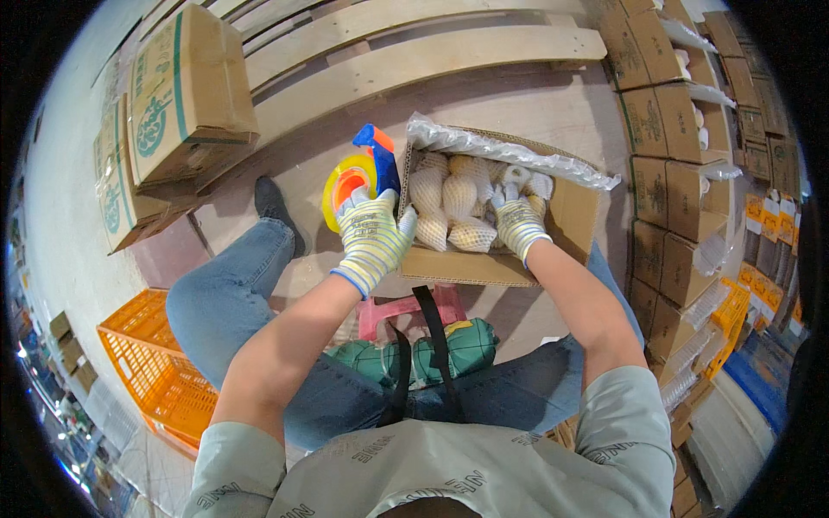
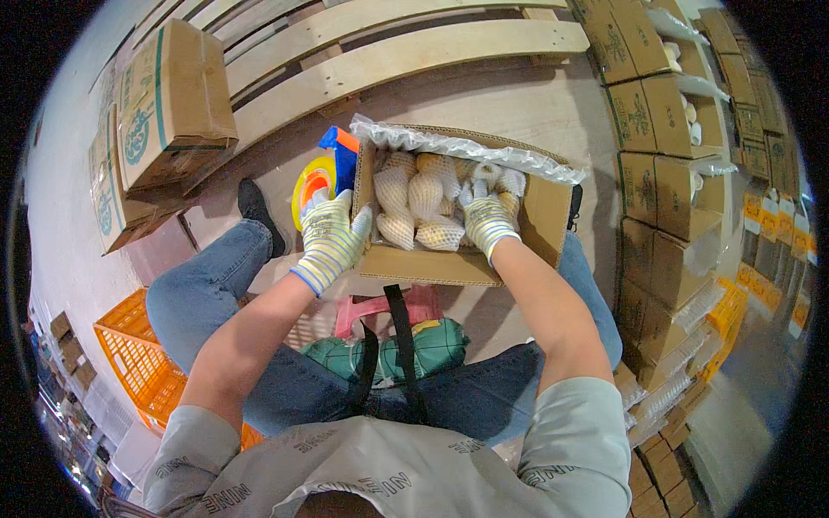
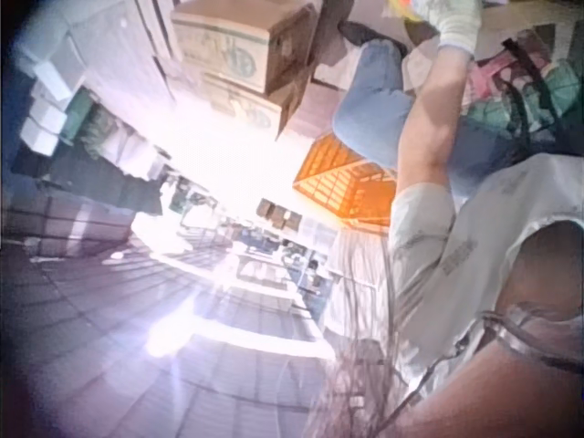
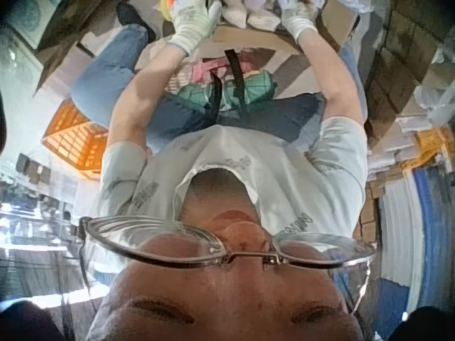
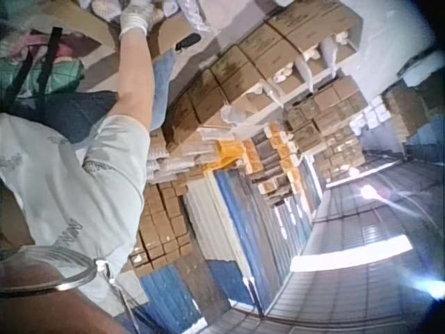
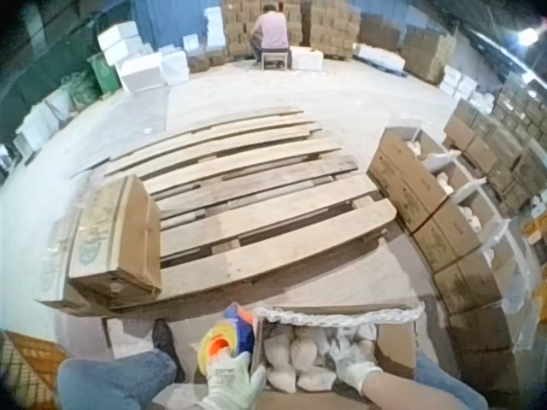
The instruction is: The person sits on a small stool and repeatedly packs white bulbous items into cardboard boxes. They use a handheld tape dispenser to seal each box and then place the finished boxes onto a wooden pallet.
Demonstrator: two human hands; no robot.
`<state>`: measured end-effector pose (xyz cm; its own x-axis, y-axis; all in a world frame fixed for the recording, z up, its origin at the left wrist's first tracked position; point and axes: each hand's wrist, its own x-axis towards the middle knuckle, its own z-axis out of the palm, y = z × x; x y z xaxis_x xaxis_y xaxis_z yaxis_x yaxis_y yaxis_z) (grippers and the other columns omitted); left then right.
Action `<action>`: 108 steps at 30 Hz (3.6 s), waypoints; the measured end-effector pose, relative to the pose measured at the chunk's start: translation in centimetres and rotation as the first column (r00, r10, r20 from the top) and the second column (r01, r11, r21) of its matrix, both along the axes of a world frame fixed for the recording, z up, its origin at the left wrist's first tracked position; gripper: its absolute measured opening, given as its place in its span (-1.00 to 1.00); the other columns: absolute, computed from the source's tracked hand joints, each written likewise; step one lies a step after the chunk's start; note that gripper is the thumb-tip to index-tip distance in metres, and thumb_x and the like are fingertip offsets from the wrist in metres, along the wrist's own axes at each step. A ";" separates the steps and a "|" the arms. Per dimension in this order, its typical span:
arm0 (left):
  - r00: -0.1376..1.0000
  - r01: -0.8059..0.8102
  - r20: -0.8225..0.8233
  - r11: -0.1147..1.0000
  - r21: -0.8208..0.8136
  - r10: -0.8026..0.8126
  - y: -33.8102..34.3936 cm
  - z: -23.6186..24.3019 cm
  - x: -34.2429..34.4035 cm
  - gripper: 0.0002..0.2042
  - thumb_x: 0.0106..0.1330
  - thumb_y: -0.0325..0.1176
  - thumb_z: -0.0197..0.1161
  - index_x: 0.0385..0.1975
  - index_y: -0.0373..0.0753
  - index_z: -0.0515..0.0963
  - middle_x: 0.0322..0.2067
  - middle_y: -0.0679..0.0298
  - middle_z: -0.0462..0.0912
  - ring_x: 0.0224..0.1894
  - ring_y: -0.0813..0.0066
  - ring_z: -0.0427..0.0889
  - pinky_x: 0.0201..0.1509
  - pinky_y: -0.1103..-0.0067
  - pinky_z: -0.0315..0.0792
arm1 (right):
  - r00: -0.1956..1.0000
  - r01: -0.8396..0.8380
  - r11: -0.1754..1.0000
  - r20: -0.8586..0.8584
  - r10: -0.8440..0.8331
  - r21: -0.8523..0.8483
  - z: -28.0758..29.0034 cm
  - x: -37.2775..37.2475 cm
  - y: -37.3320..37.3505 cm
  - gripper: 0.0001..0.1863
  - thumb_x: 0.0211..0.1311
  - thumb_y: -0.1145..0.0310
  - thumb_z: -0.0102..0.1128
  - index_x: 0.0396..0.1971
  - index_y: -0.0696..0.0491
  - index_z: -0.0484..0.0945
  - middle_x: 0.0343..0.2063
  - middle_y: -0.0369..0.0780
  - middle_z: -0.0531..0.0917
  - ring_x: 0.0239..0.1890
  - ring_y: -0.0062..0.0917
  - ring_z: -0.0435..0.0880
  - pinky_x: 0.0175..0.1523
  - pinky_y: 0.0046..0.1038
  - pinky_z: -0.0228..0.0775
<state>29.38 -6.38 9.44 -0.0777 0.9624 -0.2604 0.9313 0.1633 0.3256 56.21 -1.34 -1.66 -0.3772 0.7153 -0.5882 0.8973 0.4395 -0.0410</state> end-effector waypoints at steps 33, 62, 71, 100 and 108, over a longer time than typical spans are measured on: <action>0.473 -0.058 0.722 0.835 -0.547 0.505 1.4 -5.1 -5.4 -0.60 0.30 -0.01 0.13 -0.06 -0.19 0.50 -0.20 0.11 0.63 -0.18 0.13 0.60 -0.03 0.34 0.43 | 0.998 0.059 0.997 0.039 -0.056 -0.058 19.1 -5.2 7.8 -0.76 0.17 0.19 0.08 -0.31 0.00 0.60 -0.28 -0.13 0.67 -0.21 -0.31 0.66 -0.18 -0.32 0.49; 0.877 -0.148 0.239 0.708 -0.691 0.417 -1.3 -5.5 5.0 -0.20 -0.10 0.26 0.32 0.05 -0.28 0.50 0.04 -0.01 0.53 0.09 0.06 0.50 0.08 0.24 0.40 | 0.988 -0.103 0.911 0.148 0.046 0.400 6.3 -2.6 -0.4 -0.14 0.17 -0.26 -0.14 0.39 -0.13 -0.06 0.29 -0.02 0.20 0.19 -0.03 0.32 0.11 0.06 0.26; 0.986 -0.133 0.005 0.809 -0.572 0.166 1.8 -0.7 3.4 -0.50 0.05 -0.06 0.27 -0.04 -0.23 0.58 0.05 0.08 0.55 0.07 0.09 0.54 0.08 0.26 0.43 | 0.991 -0.136 0.784 0.074 0.114 0.605 2.4 2.2 -4.4 -0.07 0.15 -0.34 -0.18 0.41 -0.09 -0.10 0.33 0.12 0.07 0.08 0.46 0.22 -0.05 0.29 0.24; 0.952 0.291 -0.167 0.932 0.218 -0.258 15.8 -5.6 10.1 -0.62 0.20 0.08 0.11 -0.21 -0.02 0.67 0.02 -0.14 0.42 0.11 -0.12 0.34 0.27 0.08 0.05 | 0.887 -0.005 0.999 -0.462 -0.015 -0.043 13.7 -2.4 -3.1 -0.46 0.20 -0.08 0.02 -0.01 0.04 0.50 -0.11 -0.09 0.60 0.01 -0.33 0.56 0.04 -0.29 0.40; 0.945 0.321 -0.142 0.923 0.213 -0.296 16.0 -7.5 8.5 -0.69 0.24 0.03 0.07 -0.23 0.08 0.67 -0.02 -0.11 0.46 0.09 -0.10 0.37 0.25 0.10 0.10 | 0.849 0.463 0.733 -0.486 -0.206 0.498 6.8 -2.7 5.6 -0.73 -0.04 0.19 0.19 -0.32 -0.03 0.53 -0.35 -0.11 0.58 -0.32 -0.18 0.55 -0.18 -0.10 0.35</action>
